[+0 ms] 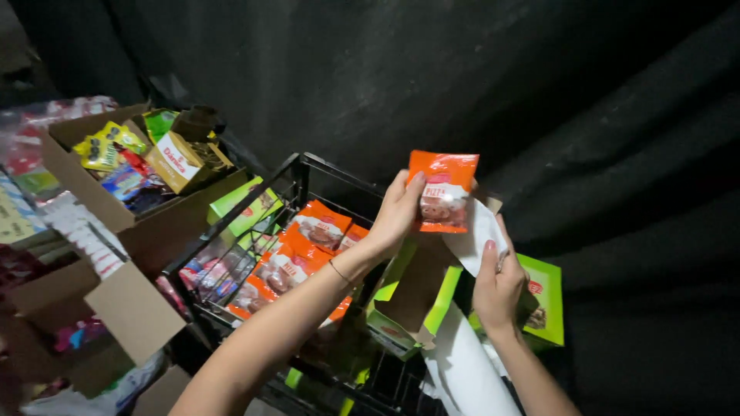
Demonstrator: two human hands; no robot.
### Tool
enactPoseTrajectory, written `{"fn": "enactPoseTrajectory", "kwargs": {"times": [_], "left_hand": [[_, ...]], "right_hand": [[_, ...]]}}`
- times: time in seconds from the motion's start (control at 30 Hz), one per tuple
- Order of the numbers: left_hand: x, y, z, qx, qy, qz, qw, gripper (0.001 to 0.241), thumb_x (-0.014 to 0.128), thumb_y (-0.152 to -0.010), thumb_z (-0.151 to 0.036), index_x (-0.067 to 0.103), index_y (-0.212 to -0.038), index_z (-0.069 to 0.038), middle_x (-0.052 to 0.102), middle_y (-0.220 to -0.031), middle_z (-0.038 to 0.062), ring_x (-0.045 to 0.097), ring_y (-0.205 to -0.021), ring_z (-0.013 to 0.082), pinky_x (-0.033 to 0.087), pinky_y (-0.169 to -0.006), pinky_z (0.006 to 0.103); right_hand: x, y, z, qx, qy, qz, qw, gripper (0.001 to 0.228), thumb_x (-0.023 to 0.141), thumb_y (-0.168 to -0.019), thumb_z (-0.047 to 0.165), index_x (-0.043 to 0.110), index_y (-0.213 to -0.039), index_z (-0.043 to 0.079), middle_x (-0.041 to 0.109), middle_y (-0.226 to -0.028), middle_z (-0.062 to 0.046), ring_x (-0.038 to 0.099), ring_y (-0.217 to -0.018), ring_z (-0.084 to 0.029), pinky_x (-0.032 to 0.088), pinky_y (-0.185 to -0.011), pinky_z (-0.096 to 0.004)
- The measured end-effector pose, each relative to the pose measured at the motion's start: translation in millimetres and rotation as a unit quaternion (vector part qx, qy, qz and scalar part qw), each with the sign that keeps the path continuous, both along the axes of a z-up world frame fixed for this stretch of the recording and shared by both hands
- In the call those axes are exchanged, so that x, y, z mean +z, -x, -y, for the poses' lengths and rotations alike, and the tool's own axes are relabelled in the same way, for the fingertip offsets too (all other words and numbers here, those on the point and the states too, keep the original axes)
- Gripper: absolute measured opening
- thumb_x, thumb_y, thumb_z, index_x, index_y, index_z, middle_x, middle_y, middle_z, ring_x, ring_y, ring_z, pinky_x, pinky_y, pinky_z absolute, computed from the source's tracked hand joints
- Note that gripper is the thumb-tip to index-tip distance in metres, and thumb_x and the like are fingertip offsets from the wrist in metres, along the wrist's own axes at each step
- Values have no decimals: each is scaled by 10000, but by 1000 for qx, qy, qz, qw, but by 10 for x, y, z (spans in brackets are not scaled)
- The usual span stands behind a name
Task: Cleaning individual food packets with a cloth and organizing them into a cardboard box.
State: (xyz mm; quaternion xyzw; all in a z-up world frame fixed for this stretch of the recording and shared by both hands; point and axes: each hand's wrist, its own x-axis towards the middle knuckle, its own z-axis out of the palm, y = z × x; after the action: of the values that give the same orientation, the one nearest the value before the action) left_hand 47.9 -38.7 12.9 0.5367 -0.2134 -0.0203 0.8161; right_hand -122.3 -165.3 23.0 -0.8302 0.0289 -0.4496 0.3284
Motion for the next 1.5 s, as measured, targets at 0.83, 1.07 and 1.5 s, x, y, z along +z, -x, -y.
{"fn": "enactPoseTrajectory", "kwargs": {"times": [0.83, 1.07, 1.5], "left_hand": [[189, 695, -139, -171, 237, -213, 932, 167, 612, -1039, -159, 666, -1052, -2, 631, -771, 51, 630, -703, 115, 567, -706, 270], [155, 661, -140, -187, 212, -246, 927, 243, 601, -1047, -244, 638, -1081, -7, 691, -890, 74, 702, -773, 164, 608, -696, 333], [-371, 277, 235, -187, 266, -250, 912, 223, 615, -1037, -208, 647, -1079, 8, 690, -837, 98, 711, -759, 186, 618, -797, 435]], "right_hand": [[-235, -104, -170, 49, 285, -68, 955, 495, 541, -887, -123, 675, -1323, 70, 606, -1410, -180, 528, -1359, -316, 325, -1213, -506], [-241, -90, -175, 135, 342, -64, 928, 642, 458, -773, -191, 674, -1315, 78, 639, -1386, -151, 584, -1315, -284, 365, -1200, -465], [-160, -193, 70, 44, 311, 0, 949, 442, 603, -866, -137, 733, -1235, 69, 685, -1315, -159, 613, -1266, -303, 431, -1151, -483]]}}
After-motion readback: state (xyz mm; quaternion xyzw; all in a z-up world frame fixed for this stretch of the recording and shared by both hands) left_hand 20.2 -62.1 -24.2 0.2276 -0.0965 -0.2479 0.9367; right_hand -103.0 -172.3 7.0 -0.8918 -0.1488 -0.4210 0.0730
